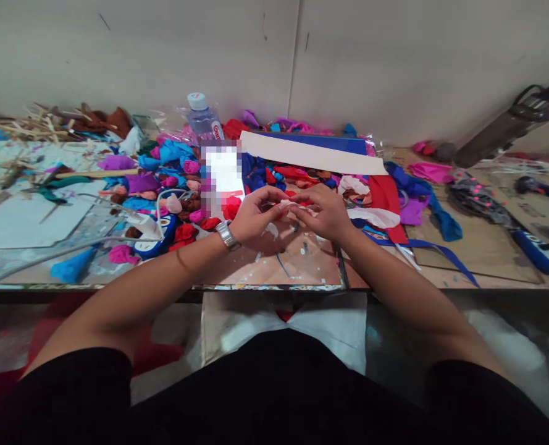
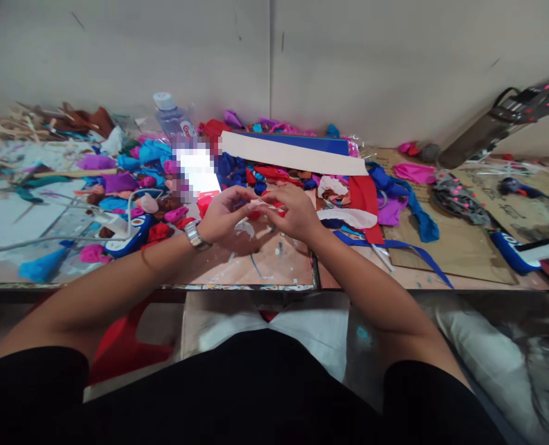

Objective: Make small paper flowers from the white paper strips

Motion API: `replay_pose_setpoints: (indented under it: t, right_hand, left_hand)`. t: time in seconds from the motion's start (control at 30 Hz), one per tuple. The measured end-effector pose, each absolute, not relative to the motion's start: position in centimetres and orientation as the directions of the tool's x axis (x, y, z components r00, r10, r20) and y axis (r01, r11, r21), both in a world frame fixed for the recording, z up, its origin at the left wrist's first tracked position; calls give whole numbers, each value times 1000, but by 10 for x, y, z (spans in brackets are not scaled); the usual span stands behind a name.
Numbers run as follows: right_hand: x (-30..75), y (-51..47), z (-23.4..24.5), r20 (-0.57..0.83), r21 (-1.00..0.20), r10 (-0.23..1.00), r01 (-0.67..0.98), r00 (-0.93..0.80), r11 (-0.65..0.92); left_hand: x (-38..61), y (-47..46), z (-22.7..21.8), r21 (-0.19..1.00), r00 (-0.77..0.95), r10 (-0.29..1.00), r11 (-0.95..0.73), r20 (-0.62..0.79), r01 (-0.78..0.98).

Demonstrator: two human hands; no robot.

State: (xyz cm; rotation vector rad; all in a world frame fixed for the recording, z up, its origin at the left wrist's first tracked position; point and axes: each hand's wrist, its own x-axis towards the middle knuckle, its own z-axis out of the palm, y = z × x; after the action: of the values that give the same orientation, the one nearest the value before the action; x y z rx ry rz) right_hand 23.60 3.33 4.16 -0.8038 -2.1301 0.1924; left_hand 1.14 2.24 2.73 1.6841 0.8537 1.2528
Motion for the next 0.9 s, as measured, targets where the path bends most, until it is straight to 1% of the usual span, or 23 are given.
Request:
replay_pose_setpoints:
  t: [0.1,0.27,0.37,0.47,0.6,0.7,0.9]
  right_hand:
    - [235,34,41,677,-373,584,475,-448,797]
    - [233,34,39,649,-388,605,484,-460,784]
    - [233,32,38,646,-380,598,479,-474,791]
    - [232,31,37,635,-387,601,475,-485,791]
    - [231,32,36,611,-408,634,498,-474,765]
    - [231,33,33,617,-415,650,518,-444,748]
    - [233,36,29,633,-393,643,535,-432,747]
  left_hand:
    - [11,24,27,912,258,886,-408,384,42]
    - [12,23,25,917,285,883,-398,372,36]
    - [12,22,24,922,308,882,-385,357,34]
    - [11,22,23,914,324,872,-403,366,54]
    - [10,23,21,905,329,868,-418,371,80]
    - [10,23,19,901,325,868,-424,376,90]
    - [10,21,21,891,314,872,-433,375,137]
